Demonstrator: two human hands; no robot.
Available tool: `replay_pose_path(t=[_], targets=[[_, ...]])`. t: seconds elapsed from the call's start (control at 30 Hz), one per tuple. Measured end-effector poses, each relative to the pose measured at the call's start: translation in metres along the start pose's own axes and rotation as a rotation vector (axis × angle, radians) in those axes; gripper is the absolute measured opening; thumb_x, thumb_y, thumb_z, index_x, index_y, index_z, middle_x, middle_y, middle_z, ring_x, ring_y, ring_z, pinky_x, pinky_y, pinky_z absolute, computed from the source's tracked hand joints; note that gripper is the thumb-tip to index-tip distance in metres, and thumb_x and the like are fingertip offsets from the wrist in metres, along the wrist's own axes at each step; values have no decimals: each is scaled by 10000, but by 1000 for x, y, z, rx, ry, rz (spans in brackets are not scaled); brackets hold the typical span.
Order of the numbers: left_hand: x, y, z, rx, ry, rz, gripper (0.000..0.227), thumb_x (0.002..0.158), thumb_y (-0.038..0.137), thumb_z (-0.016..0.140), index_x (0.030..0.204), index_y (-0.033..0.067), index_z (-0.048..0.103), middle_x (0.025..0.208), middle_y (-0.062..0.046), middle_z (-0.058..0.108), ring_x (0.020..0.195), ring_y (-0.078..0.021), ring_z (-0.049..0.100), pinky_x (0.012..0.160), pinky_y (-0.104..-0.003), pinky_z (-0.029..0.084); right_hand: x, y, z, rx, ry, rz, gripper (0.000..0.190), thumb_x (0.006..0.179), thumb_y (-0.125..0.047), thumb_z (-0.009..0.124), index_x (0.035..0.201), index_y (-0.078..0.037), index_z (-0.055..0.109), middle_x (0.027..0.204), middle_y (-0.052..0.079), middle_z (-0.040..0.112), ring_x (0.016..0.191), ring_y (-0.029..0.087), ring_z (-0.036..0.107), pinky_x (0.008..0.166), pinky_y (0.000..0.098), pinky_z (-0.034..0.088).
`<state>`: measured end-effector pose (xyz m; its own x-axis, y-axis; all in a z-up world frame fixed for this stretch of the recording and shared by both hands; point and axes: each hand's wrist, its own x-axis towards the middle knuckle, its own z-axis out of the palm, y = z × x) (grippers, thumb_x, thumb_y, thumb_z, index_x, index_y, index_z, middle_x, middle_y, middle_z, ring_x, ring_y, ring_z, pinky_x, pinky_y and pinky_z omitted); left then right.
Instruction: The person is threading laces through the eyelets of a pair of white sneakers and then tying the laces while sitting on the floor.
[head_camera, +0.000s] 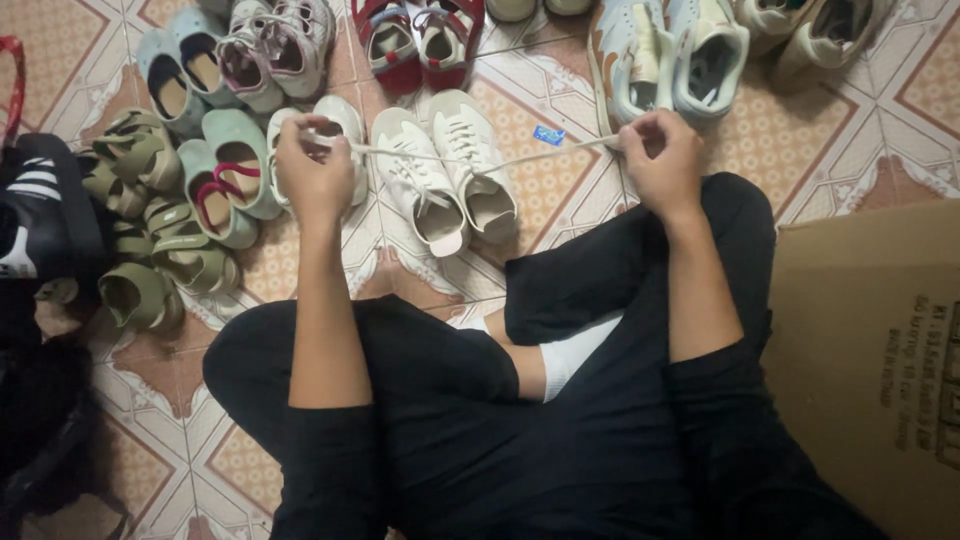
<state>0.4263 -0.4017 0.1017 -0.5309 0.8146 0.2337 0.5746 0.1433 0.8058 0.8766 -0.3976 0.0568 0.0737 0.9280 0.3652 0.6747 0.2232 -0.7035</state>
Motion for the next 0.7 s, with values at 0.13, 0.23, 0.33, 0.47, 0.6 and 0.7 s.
replay_pose_path(t=[0.13, 0.23, 0.33, 0.47, 0.6, 0.7], targets=[[-33, 24, -13, 194, -154, -53, 261, 847, 316, 786, 1082, 242, 700, 789, -60, 707, 763, -288, 735, 723, -416, 565, -3, -11, 9, 75, -50, -14, 81, 993, -213, 796, 987, -139, 764, 858, 80, 723, 827, 270, 728, 715, 340, 563], [-72, 46, -8, 196, -301, -25, 237, 881, 312, 713, 1047, 146, 740, 831, -171, 728, 812, -390, 751, 743, -485, 566, -4, -32, 26, 185, -160, -21, 101, 986, -205, 778, 1022, -112, 760, 892, 98, 731, 851, 268, 733, 702, 353, 556], [-90, 42, 12, 384, -472, 80, 188, 867, 367, 714, 925, 217, 812, 729, -86, 736, 772, -361, 758, 684, -456, 593, -3, -67, 40, 258, -366, -109, 168, 944, -147, 771, 1062, -27, 765, 927, 232, 736, 891, 400, 735, 738, 467, 571], [-108, 63, 28, 438, -535, 142, 172, 902, 301, 727, 987, 183, 819, 922, -120, 671, 856, -406, 750, 760, -522, 606, 8, -67, 79, 239, -558, -148, 240, 931, -171, 728, 1147, -70, 747, 984, 192, 742, 889, 364, 733, 747, 463, 575], [-110, 54, 47, 456, -421, 272, 189, 858, 281, 770, 1011, 173, 793, 1057, -94, 560, 1011, -402, 659, 850, -500, 525, 15, -72, 106, 226, -646, -230, 270, 958, -208, 722, 1201, -90, 730, 1006, 181, 711, 898, 381, 718, 798, 490, 569], [-108, 49, 56, 421, -438, 308, 217, 851, 292, 788, 1036, 179, 777, 1054, -86, 529, 1034, -397, 632, 855, -494, 513, 17, -81, 112, 176, -696, -233, 307, 946, -247, 733, 1216, -101, 725, 1035, 174, 669, 955, 408, 691, 853, 513, 551]])
